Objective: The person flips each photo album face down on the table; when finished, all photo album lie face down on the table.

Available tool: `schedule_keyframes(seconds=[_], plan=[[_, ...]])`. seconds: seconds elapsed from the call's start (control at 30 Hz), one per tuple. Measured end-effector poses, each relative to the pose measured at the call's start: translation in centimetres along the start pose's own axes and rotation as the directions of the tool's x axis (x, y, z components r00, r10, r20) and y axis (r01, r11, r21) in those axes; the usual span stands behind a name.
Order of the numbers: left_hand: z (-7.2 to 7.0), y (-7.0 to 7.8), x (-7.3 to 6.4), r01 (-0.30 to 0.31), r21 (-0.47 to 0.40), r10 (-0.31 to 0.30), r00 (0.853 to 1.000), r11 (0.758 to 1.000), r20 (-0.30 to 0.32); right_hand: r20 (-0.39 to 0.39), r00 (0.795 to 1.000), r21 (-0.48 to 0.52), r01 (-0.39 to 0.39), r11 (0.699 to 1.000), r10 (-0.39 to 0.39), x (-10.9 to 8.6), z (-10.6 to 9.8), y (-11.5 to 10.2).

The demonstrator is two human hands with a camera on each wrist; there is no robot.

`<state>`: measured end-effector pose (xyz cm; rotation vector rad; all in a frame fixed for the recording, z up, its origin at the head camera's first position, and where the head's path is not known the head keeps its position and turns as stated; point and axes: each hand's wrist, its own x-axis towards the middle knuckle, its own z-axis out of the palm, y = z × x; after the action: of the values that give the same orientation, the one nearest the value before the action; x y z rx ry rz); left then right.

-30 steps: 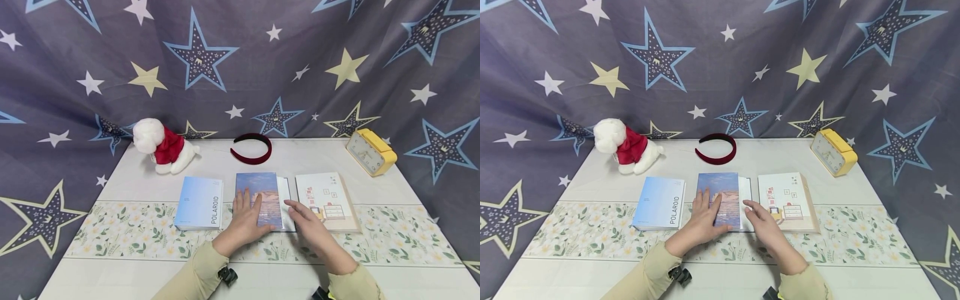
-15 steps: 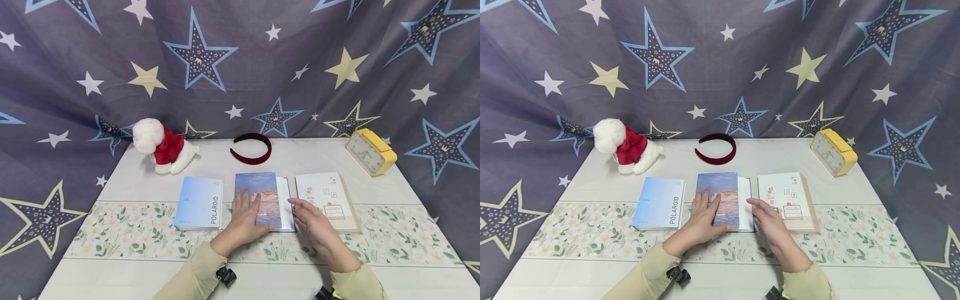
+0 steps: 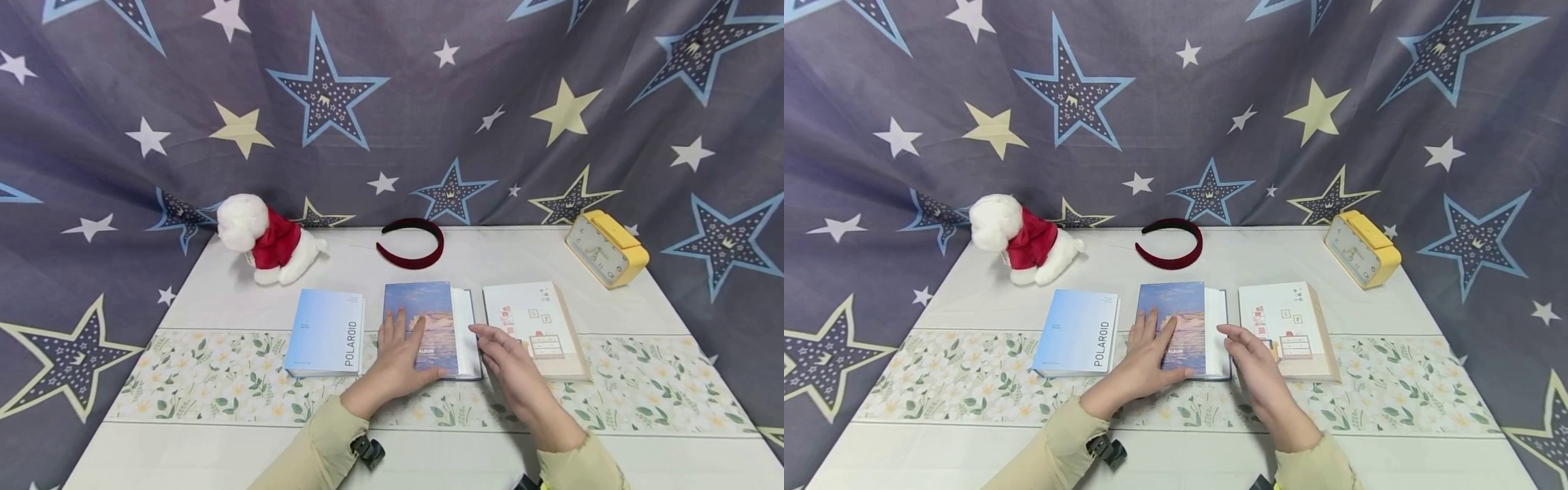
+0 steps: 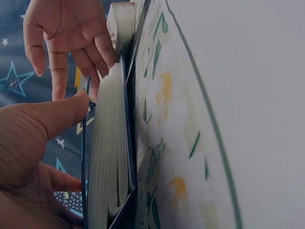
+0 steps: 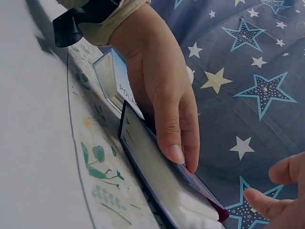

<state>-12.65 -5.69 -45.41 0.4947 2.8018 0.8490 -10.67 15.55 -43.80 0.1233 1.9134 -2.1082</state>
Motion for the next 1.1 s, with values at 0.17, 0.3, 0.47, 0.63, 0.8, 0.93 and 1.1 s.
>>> schedule_keyframes(seconds=[0.17,0.3,0.47,0.63,0.8,0.93,1.1], plan=[[-0.2,-0.2,0.1,-0.005,-0.033,0.005,1.0,0.999,0.007,0.004,1.0,0.016,0.021,1.0,-0.021,-0.1,0.2,-0.1],[-0.4,-0.4,0.0,0.002,-0.107,0.0,1.0,0.994,0.01,-0.015,0.999,0.03,0.043,0.999,-0.043,-0.3,0.2,-0.4],[-0.7,-0.6,0.0,0.015,-0.18,-0.012,1.0,0.984,0.019,-0.028,0.999,0.068,0.036,0.997,-0.034,-0.4,0.4,-0.6],[-0.7,-0.6,-0.1,0.033,-0.29,-0.028,0.999,0.956,0.022,0.009,1.0,0.092,-0.005,0.996,0.004,-0.6,1.0,-0.7],[-0.7,-0.3,0.0,0.04,-0.345,-0.041,0.999,0.938,0.003,0.047,0.999,0.066,0.004,0.998,-0.007,-0.7,1.2,-0.8],[-0.6,0.0,0.1,0.043,-0.363,-0.053,0.998,0.931,-0.016,0.085,0.996,0.04,0.03,0.999,-0.033,-0.8,1.4,-1.0],[-0.7,0.4,0.2,0.038,-0.38,-0.051,0.998,0.924,-0.024,0.129,0.988,0.055,0.08,0.995,-0.087,-1.0,1.4,-1.0]])
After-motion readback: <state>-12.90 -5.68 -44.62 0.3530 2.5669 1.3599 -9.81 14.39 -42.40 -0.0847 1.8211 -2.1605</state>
